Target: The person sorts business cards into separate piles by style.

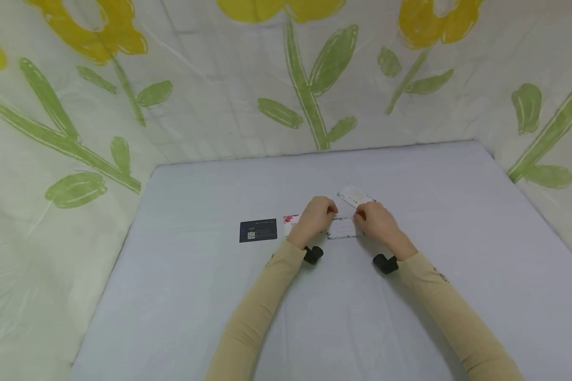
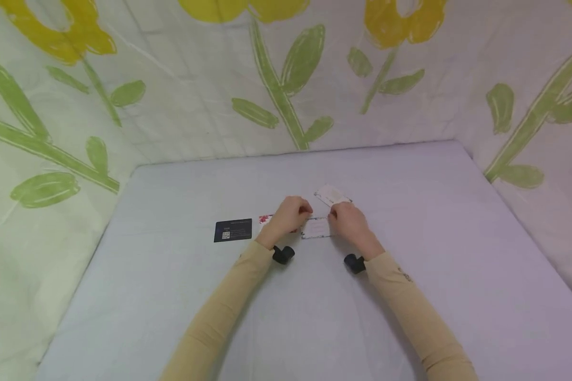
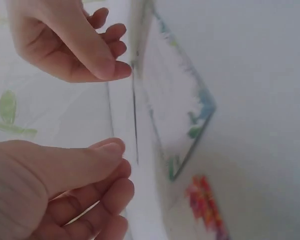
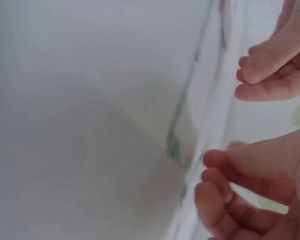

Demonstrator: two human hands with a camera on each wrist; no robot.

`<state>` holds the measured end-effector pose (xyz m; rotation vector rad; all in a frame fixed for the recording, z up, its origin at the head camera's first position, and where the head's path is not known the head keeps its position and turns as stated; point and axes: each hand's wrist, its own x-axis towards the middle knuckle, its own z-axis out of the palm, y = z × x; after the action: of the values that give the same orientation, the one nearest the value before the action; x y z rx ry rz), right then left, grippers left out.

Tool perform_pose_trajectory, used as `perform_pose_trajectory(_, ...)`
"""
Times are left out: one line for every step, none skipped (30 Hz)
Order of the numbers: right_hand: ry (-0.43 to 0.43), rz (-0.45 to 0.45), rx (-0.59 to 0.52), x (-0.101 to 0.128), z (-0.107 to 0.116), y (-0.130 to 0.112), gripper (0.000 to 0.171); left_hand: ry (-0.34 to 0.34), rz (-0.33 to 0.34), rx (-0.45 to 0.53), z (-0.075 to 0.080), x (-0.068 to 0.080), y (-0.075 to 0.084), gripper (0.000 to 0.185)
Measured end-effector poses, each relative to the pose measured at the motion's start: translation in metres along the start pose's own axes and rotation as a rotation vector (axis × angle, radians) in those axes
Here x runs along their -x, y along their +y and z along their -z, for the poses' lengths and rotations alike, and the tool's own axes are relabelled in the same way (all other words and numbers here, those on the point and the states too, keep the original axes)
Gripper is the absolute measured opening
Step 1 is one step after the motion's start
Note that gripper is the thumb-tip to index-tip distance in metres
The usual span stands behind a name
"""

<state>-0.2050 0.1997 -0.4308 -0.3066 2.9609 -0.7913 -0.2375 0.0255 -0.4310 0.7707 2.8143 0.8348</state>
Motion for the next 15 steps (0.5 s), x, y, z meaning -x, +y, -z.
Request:
perform_pose_trajectory(0.017, 0.007, 0.0, 0.0, 0.002, 0.001, 0.016, 0.006, -0.004, 0.002, 0.001, -0.003, 0.0, 0.016)
perform_pose_trajectory(0.038, 0.01, -0.003, -0.001, 0.005, 0.002, 0.017, 0.012, -0.014, -0.003, 0.002, -0.006, -0.001, 0.016)
perform_pose_trajectory(0.061, 0.011, -0.006, -0.001, 0.009, 0.003, 0.017, 0.017, -0.025, -0.004, 0.003, -0.009, -0.001, 0.017)
perform_pose_trajectory(0.081, 0.01, -0.009, -0.002, 0.012, 0.005, 0.018, 0.018, -0.037, -0.012, 0.004, -0.012, -0.001, 0.018)
perform_pose_trajectory(0.099, 0.007, -0.01, -0.003, 0.016, 0.006, 0.018, 0.014, -0.051, -0.025, 0.004, -0.016, -0.001, 0.02)
perform_pose_trajectory(0.114, 0.007, -0.005, -0.004, 0.019, 0.008, 0.018, 0.007, -0.063, -0.036, 0.003, -0.02, -0.001, 0.021)
perform_pose_trajectory(0.12, -0.002, -0.003, -0.004, 0.022, 0.009, 0.019, 0.001, -0.074, -0.053, 0.003, -0.024, -0.001, 0.023)
perform_pose_trajectory(0.121, -0.012, 0.0, -0.005, 0.024, 0.011, 0.02, -0.01, -0.08, -0.065, 0.002, -0.027, -0.001, 0.025)
perform_pose_trajectory(0.117, -0.023, 0.007, -0.006, 0.026, 0.012, 0.021, -0.02, -0.083, -0.078, 0.001, -0.031, -0.001, 0.026)
perform_pose_trajectory(0.109, -0.033, 0.015, -0.007, 0.028, 0.014, 0.024, -0.03, -0.08, -0.09, 0.001, -0.035, -0.001, 0.027)
perform_pose_trajectory(0.099, -0.046, 0.025, -0.009, 0.029, 0.015, 0.027, -0.04, -0.079, -0.102, 0.0, -0.038, -0.001, 0.029)
perform_pose_trajectory(0.085, -0.061, 0.035, -0.01, 0.029, 0.016, 0.03, -0.048, -0.076, -0.113, -0.001, -0.042, -0.001, 0.03)
perform_pose_trajectory(0.073, -0.079, 0.045, -0.011, 0.029, 0.017, 0.034, -0.06, -0.072, -0.124, -0.002, -0.045, -0.001, 0.031)
perform_pose_trajectory(0.062, -0.092, 0.057, -0.013, 0.028, 0.018, 0.037, -0.073, -0.072, -0.135, -0.003, -0.049, -0.001, 0.032)
perform_pose_trajectory(0.051, -0.105, 0.072, -0.014, 0.027, 0.019, 0.04, -0.088, -0.073, -0.146, -0.003, -0.052, -0.001, 0.033)
